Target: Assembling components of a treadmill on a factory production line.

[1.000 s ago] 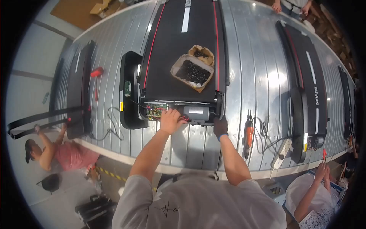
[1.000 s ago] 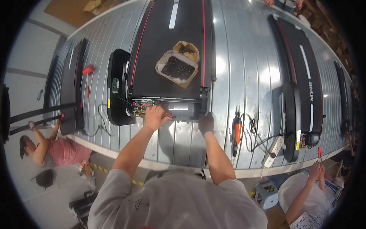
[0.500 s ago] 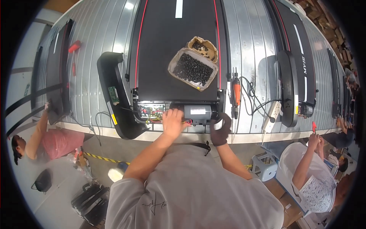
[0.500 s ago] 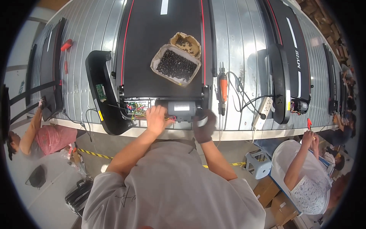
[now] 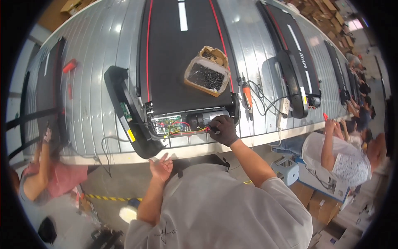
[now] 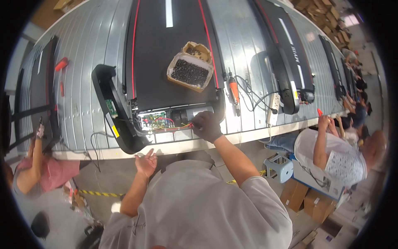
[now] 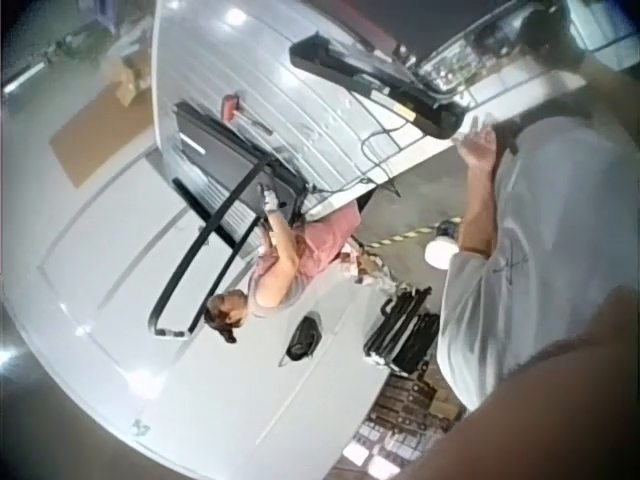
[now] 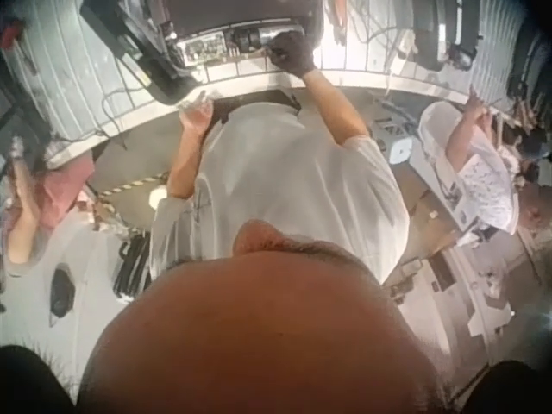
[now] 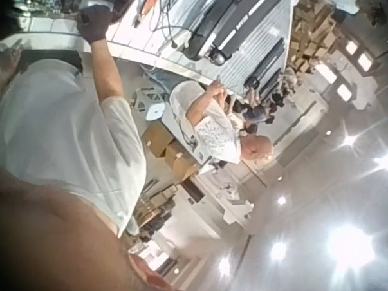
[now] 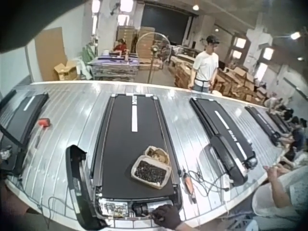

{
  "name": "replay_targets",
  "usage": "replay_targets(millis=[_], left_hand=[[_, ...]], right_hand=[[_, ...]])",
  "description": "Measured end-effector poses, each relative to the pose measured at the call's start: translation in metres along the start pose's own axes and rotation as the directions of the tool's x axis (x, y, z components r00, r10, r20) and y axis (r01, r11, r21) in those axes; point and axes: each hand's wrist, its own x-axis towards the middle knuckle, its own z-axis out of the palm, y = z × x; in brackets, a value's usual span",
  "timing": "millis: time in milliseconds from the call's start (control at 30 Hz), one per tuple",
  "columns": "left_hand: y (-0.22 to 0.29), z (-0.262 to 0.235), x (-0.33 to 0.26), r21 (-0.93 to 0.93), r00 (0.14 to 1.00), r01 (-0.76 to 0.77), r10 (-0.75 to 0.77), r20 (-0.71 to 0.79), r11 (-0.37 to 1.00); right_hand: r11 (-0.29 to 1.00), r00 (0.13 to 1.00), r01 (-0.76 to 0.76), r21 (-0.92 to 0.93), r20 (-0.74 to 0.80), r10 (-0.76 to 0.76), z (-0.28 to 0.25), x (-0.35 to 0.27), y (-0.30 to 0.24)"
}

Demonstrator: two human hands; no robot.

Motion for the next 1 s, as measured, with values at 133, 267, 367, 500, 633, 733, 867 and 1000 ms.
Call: replay_targets(millis=[133, 267, 367, 500, 633, 733, 867, 1000], left_hand=[[0.055, 0.034, -0.002, -0.193, 0.979, -0.133, 0.158, 0.125, 0.972], [0.077, 0.008, 0.002, -0.257, 0.931, -0.224, 0.285, 0.23, 0.94], [0.063, -0.001, -0.015, -0.243, 0.829, -0.127, 0.237, 0.506, 0.962], [0.045, 0.037, -0.059, 0.015, 0.872, -0.443, 0.427, 0.238, 0.896], [0.085, 0.051, -0.042, 0.173, 0.743, -0.67, 0.649, 0.165, 0.722], [0.11, 0.043, -0.047, 0.396, 0.578, -0.805, 0.735, 0.355, 0.441], [0.112, 0.059, -0.036, 0.617, 0.245, -0.707, 0.698, 0.673, -0.345], [0.077, 0.046, -0.036, 0.84, 0.448, -0.477, 0.75, 0.487, -0.26]], right_hand=[[0.998, 0.998, -0.058, -0.03, 0.037, 0.059, -0.002, 0.004, -0.028], [0.996, 0.992, -0.086, -0.032, 0.094, 0.089, -0.008, 0.006, -0.04], [0.992, 0.989, -0.09, -0.086, 0.11, 0.1, -0.01, 0.002, -0.039], [0.976, 0.969, -0.199, -0.088, 0.131, 0.209, -0.014, -0.007, -0.046], [0.485, 0.768, -0.534, 0.692, 0.157, 0.62, -0.047, -0.025, -0.022], [-0.191, 0.869, -0.14, 0.972, 0.213, 0.447, -0.116, 0.009, -0.061], [0.202, 0.693, -0.403, 0.893, 0.153, 0.704, -0.086, -0.055, -0.001], [0.35, 0.554, -0.627, 0.696, 0.082, 0.829, -0.044, -0.076, 0.004]])
